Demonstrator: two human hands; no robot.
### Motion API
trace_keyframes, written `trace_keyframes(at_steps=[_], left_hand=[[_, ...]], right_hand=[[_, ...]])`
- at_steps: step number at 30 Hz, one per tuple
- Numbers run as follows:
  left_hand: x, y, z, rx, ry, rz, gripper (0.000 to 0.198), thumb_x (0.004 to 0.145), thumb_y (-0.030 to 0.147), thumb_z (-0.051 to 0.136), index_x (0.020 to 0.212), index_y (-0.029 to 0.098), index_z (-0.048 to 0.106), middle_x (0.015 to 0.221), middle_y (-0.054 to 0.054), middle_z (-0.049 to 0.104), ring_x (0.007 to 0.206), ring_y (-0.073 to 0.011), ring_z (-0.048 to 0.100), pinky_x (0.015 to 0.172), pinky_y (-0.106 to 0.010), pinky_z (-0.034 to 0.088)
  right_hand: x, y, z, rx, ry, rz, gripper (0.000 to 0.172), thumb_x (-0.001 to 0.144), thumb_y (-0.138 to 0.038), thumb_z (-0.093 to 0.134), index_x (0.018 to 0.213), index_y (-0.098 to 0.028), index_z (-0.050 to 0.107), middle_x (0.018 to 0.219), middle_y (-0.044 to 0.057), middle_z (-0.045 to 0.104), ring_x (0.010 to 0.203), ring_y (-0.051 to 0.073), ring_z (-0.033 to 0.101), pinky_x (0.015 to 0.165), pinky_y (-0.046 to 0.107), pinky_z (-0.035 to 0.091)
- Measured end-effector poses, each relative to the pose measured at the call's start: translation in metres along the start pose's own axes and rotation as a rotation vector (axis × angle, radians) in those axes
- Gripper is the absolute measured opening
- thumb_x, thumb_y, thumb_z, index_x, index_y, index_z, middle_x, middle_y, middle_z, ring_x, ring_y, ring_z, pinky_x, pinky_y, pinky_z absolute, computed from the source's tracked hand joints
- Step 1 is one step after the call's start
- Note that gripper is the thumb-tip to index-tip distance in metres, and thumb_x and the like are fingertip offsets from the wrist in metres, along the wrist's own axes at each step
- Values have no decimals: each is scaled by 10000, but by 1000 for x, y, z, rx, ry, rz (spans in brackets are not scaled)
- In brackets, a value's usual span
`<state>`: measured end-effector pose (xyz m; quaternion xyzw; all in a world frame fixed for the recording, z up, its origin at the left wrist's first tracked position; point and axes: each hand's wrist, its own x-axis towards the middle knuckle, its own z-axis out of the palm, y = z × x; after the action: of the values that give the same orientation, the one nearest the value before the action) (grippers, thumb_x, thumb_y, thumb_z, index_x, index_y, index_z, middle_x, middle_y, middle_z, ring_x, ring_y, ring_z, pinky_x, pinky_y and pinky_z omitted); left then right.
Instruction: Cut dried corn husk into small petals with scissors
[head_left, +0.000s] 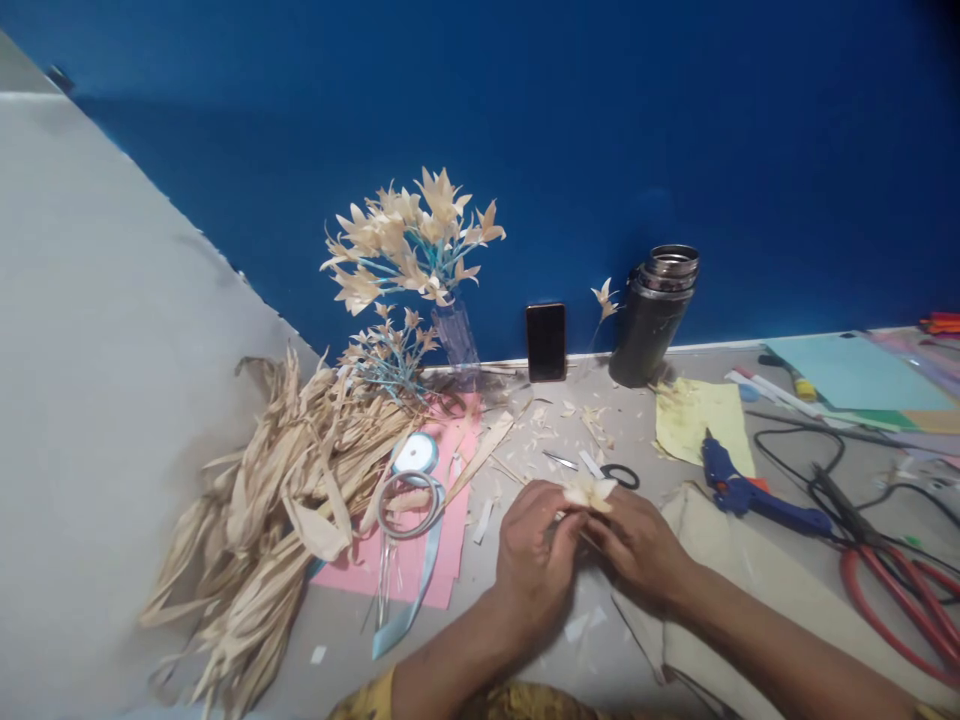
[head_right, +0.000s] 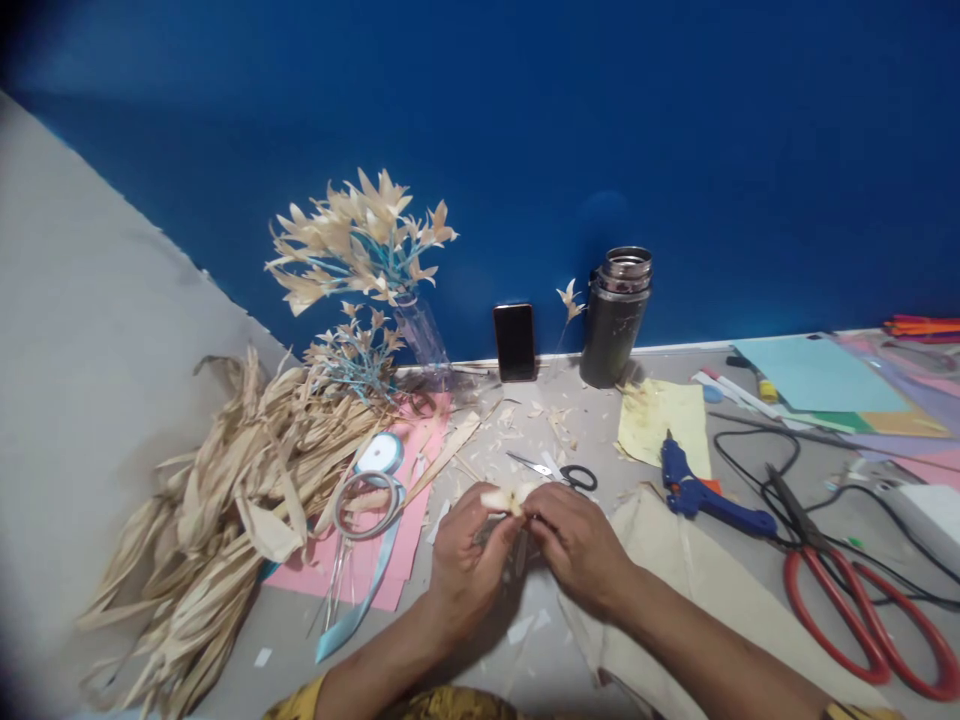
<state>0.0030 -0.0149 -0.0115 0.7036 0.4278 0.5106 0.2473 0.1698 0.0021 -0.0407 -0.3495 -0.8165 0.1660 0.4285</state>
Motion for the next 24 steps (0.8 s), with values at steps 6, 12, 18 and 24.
trace_keyframes(at_steps=[6, 12, 18, 24], left_hand=[[6, 7, -2, -25, 2, 99, 123, 880, 101, 587, 858, 179, 679, 791, -36, 686, 740, -144, 607, 690, -246, 493], [12, 18, -9, 21, -3, 143, 180, 856, 63, 591, 749, 186, 667, 650, 3, 645, 602, -114, 574, 562, -213, 445], [18, 23, -16, 53, 33, 198, 232, 837, 42, 534, 766, 216, 669, 631, -14, 637, 572, -148, 583, 530, -270, 460], [16, 5, -3, 10, 10, 120, 149, 879, 116, 582, 882, 210, 698, 797, -44, 709, 732, -175, 659, 656, -297, 536]], right_hand=[[0, 2, 1, -18, -53, -53, 211, 975, -122, 404, 895, -219, 573, 811, 65, 658, 753, 215, 592, 689, 312, 467], [-2, 4, 0, -9, -140, -58, 212, 957, -117, 405, 882, -218, 575, 785, 64, 659, 723, 207, 586, 656, 301, 448], [1, 1, -3, 35, -181, -42, 200, 967, -136, 423, 885, -217, 586, 789, 52, 663, 759, 202, 607, 691, 299, 459], [1, 7, -4, -88, -118, 18, 210, 994, -186, 430, 847, -212, 578, 761, 53, 659, 695, 199, 584, 645, 296, 435]])
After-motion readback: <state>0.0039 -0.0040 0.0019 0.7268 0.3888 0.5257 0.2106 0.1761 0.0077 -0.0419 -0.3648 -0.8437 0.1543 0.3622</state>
